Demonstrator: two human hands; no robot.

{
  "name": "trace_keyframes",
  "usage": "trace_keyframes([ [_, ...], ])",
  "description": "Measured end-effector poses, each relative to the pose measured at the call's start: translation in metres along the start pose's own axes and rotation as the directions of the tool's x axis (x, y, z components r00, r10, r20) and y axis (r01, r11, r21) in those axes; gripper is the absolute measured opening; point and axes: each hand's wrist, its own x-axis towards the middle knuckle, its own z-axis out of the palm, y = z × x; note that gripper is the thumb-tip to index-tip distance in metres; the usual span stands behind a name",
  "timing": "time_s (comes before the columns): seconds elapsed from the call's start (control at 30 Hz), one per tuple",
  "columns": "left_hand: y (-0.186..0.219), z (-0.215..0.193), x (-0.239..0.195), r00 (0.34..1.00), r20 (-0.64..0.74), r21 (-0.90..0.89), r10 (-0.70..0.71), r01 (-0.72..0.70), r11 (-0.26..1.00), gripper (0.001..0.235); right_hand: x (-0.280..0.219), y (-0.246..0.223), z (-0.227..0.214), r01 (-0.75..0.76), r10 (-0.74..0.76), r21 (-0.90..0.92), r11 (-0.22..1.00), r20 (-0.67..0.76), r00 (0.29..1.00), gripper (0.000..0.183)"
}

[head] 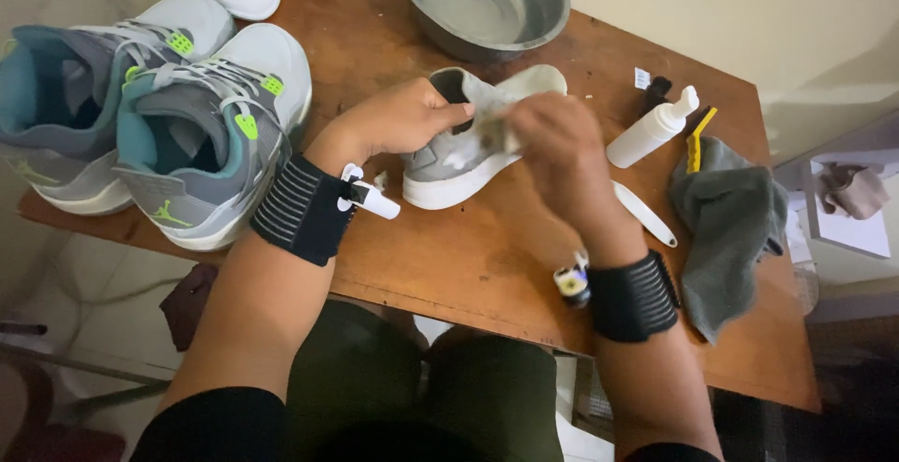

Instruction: The person cleans a gray sneaker by first scrubbing the white midsole with a small white sponge, then wiping the upper with a gray cloth. They apply a cleaning solution from a white bottle and continue scrubbing the upper with a white brush, followed by a brown brush.

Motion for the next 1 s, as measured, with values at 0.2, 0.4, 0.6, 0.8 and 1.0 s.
trace_keyframes([
  [0.2,0.023,-0.002,-0.02,1.0,-0.004,0.024,-0.006,0.006,1.0,0.06,-0.026,0.013,-0.01,-0.197,0.196,0.054,0.979,0.015,0.98,0.049],
  [0.4,0.015,-0.003,-0.012,1.0,0.011,0.015,0.028,-0.029,0.999,0.065,0.007,-0.049,0.006,-0.018,0.019,0.084,0.996,-0.011,1.0,0.027],
  [0.6,0.021,-0.003,-0.018,1.0,-0.002,0.016,-0.017,0.017,1.0,0.063,-0.023,0.022,-0.003,-0.052,0.052,-0.068,0.996,0.004,0.999,0.028],
  [0.8,0.027,-0.004,-0.022,0.999,-0.016,0.039,-0.039,0.04,0.998,0.064,-0.017,0.001,0.002,-0.085,0.085,0.059,0.995,0.001,0.996,0.028],
  [1.0,0.019,-0.004,-0.024,0.984,-0.035,0.012,0.173,-0.173,0.985,0.068,0.007,-0.061,0.007,0.042,-0.047,0.133,0.99,0.033,0.998,0.028],
])
